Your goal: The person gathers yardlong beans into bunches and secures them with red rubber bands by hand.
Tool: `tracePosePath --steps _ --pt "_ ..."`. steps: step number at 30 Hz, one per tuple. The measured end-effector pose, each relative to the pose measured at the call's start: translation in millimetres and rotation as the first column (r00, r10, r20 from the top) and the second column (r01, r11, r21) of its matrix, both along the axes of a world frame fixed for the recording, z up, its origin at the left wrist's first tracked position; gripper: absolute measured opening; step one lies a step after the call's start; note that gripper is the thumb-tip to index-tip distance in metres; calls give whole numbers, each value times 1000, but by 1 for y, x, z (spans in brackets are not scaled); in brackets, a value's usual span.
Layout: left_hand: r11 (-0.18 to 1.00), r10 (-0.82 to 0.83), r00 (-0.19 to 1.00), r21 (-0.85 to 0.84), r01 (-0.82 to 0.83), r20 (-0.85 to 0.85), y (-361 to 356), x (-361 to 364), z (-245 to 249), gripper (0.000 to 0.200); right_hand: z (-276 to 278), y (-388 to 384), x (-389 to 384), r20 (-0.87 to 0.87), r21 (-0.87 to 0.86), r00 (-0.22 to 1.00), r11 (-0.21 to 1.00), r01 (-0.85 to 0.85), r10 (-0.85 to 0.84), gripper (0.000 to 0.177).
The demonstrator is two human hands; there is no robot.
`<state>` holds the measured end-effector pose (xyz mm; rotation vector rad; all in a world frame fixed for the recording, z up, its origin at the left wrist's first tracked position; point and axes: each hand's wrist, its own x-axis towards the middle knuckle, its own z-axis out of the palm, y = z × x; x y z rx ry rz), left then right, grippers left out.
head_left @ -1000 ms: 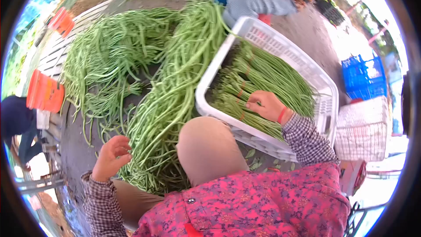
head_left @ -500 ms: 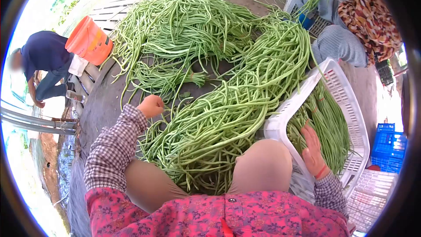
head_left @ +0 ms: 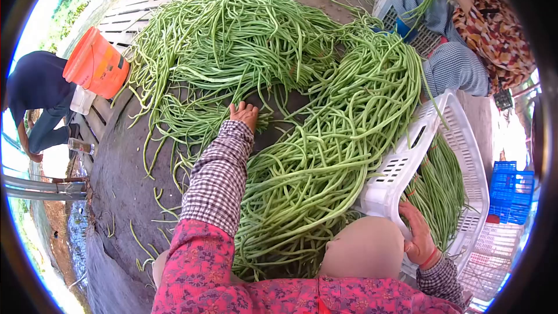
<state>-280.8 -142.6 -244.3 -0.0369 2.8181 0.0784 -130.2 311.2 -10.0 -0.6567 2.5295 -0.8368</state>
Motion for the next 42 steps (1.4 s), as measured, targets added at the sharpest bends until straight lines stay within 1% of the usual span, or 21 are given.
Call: tracePosePath --steps 3,5,7,9,11,13,15,19,22,23,26,29,31,33,34,36,37,38,39,41,42 --pt "986 142 989 95 -138 -41 -35 -22 -71 40 0 2 0 2 -14 1000 1000 -14 14 101" --pt "994 -110 994 -10 110 6 -40 -4 -9 52 1 3 1 1 -15 1000 1000 -16 16 102" --pt "984 -177 984 -22 177 14 -52 3 21 58 -1 2 2 -1 -38 1000 999 -27 27 103" --pt "955 -272 950 78 286 -154 -75 7 28 60 0 2 4 -9 -63 999 997 -41 40 104" --pt "904 -362 915 174 391 -177 -84 10 28 56 -3 4 6 -17 -75 999 996 -53 52 103" --pt "894 -430 888 63 444 -162 -82 22 24 53 -3 7 7 -24 -68 997 995 -69 67 101" --pt "924 -372 923 57 379 -101 -73 43 41 51 0 7 8 -40 -56 997 996 -67 65 98" --pt "871 -461 867 91 483 -186 -72 93 53 49 -2 6 9 -48 -77 996 994 -76 73 92" --pt "769 -422 836 349 535 -351 -68 148 90 49 -3 6 11 -51 -60 997 996 -62 59 90" --pt "722 -373 824 424 546 -427 -67 167 106 49 -4 7 10 -57 -47 997 997 -61 58 89" --pt "648 -157 861 608 459 -483 -53 222 171 44 -7 8 11 -156 -66 986 996 -64 53 86" --pt "626 39 752 603 495 -658 -62 255 237 39 -7 14 18 -288 -57 957 997 -48 29 81" --pt "693 87 676 532 486 -732 -64 274 298 35 -7 16 23 -358 -103 933 995 -14 -24 80" --pt "837 5 520 288 466 -854 -58 293 354 32 7 12 23 -452 -123 892 991 -51 -10 73" --pt "729 149 518 448 518 -842 -57 298 366 33 18 4 22 -498 -139 867 987 -76 -3 72" --pt "426 416 549 688 587 -725 -55 310 388 35 50 -21 19 -563 -203 827 966 -157 16 68" --pt "540 343 448 563 625 -826 -48 309 400 39 72 -41 22 -584 -250 811 945 -211 26 67" --pt "261 461 568 716 648 -682 -45 307 409 41 89 -62 25 -539 -378 840 876 -299 54 67" --pt "-46 514 688 784 619 -513 -43 307 414 42 104 -85 27 -502 -502 860 781 -372 87 68" --pt "-182 450 732 750 636 -512 -32 305 415 38 133 -131 33 -554 -542 802 634 -552 224 74" --pt "-254 413 754 730 634 -511 -26 301 414 36 142 -153 35 -616 -497 748 614 -613 248 77"
